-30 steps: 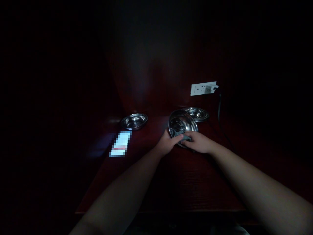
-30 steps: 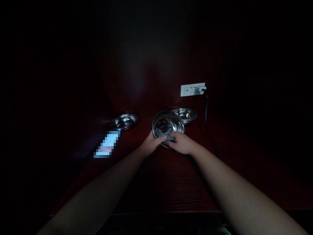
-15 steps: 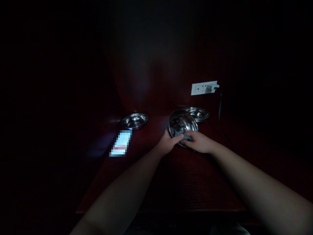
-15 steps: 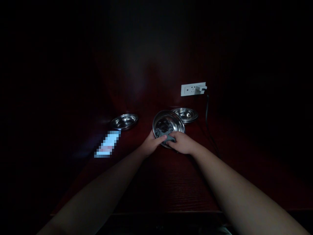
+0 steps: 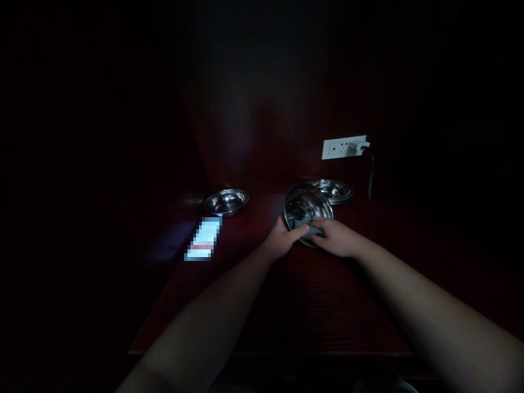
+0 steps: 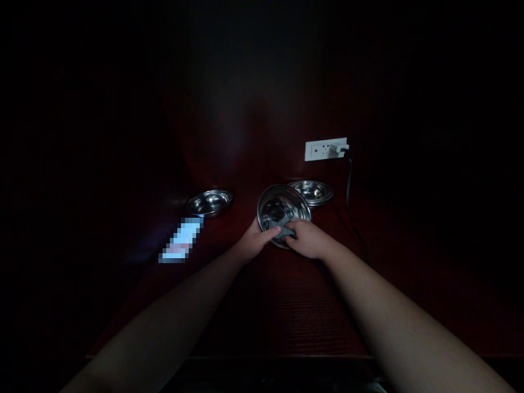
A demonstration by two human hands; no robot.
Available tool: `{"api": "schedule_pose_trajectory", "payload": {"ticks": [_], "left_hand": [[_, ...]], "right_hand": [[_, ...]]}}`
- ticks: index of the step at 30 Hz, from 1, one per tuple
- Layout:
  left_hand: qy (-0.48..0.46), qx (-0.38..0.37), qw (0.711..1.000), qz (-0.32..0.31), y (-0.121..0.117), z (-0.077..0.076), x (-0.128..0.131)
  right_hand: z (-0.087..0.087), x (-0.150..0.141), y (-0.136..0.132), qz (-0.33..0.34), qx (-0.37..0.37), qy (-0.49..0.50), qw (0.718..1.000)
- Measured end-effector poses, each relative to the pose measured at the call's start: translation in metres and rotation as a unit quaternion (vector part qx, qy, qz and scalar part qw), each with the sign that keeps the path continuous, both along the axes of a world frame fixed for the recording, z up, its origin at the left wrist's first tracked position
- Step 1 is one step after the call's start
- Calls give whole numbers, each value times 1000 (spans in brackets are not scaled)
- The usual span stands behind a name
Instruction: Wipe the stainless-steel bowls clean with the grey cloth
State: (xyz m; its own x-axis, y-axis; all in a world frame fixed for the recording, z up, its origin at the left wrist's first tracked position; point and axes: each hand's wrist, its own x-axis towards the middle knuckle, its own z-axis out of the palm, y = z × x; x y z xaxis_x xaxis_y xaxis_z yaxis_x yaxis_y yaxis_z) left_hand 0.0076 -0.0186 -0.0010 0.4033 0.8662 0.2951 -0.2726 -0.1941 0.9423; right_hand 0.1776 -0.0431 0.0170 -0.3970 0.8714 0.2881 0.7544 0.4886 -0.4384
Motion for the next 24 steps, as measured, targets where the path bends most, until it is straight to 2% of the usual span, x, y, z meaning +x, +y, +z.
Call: {"api": "schedule_pose_trajectory", "payload": {"ticks": [4,10,18,21,24], "left_hand": [[-10,-4,1000,-6,3,-3,1],[3,-70,997,26,5,-6,0],[-20,-49,998,32,9,-12,2],[-32,-72,996,37,11,-13,3],[-37,-86,995,29,10,-11,3]], "right_hand": [[-1,0,0,2,-16,19,1000],[-3,-1,1,8,-39,56,998],[-2,-2,0,30,-69,86,994],[-1,-3,0,38,-64,79,994],[0,-2,0,22,-45,29,998]]}}
